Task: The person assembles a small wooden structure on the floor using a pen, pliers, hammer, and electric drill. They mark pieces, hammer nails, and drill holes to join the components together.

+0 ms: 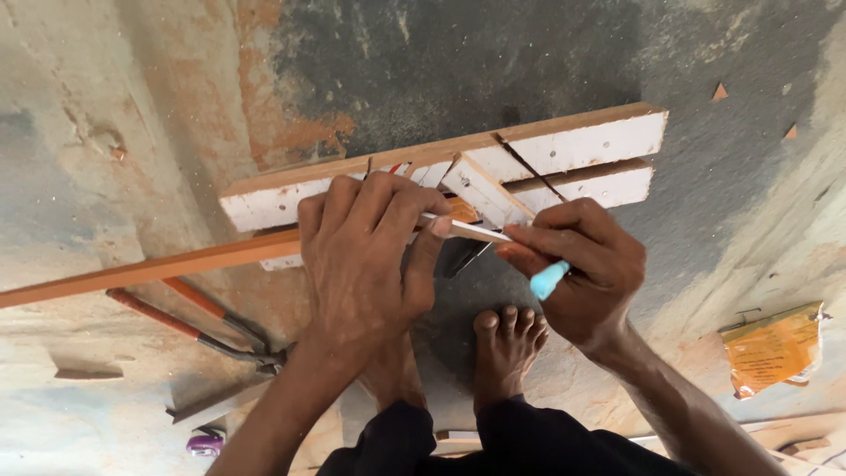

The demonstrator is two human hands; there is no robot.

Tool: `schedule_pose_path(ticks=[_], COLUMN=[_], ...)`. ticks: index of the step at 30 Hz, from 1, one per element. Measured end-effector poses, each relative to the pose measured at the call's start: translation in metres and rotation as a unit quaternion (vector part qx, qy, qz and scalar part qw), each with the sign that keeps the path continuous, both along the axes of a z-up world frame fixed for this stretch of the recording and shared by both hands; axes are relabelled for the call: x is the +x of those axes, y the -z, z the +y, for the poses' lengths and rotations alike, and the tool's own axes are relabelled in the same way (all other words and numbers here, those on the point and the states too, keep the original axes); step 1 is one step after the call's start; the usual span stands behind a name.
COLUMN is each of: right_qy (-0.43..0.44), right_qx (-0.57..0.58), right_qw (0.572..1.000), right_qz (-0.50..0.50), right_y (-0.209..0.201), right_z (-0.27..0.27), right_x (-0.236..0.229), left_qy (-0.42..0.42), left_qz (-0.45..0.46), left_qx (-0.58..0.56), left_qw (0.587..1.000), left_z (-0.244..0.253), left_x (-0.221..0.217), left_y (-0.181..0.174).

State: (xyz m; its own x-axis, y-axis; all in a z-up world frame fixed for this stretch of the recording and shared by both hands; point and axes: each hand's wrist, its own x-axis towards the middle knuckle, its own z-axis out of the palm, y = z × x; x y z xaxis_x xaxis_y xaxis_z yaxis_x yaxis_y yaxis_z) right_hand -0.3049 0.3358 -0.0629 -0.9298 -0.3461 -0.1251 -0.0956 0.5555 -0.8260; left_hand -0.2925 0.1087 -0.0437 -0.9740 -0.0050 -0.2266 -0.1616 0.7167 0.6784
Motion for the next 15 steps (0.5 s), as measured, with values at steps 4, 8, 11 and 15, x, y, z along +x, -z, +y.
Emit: schedule_pose_path(ticks=[4,8,11,15], right_qy=[-0.002,-0.005,-0.004,-0.002], right_qx=[-0.007,-0.037,-0.035,-0.032], right_qw=[1.000,0.999,0.999,0.999], right_qz=[0.024,0.036,0.020,-0.001], right_y=[0.0033,0.0077,0.0064,0.0037], right_z=[-0.0002,-0.0015,-0.0001,-0.0004], right_x=[-0.0022,-0.0046,-0.0046,-0.0052], left_qy=[-0.004,-0.030,-0.058,-0.056], left_qz=[-0.003,-0.016,-0.011,0.006], left_qx=[-0.001,0.007,0.024,0.021], left_qw=[1.000,0.999,0.998,0.998], left_z=[0.0006,-0.0001,0.0002,-0.0002], left_x=[-0.0026,-0.0021,-0.0020,-0.0040], left_y=[0.0044,0.0079,0.0087,0.0099])
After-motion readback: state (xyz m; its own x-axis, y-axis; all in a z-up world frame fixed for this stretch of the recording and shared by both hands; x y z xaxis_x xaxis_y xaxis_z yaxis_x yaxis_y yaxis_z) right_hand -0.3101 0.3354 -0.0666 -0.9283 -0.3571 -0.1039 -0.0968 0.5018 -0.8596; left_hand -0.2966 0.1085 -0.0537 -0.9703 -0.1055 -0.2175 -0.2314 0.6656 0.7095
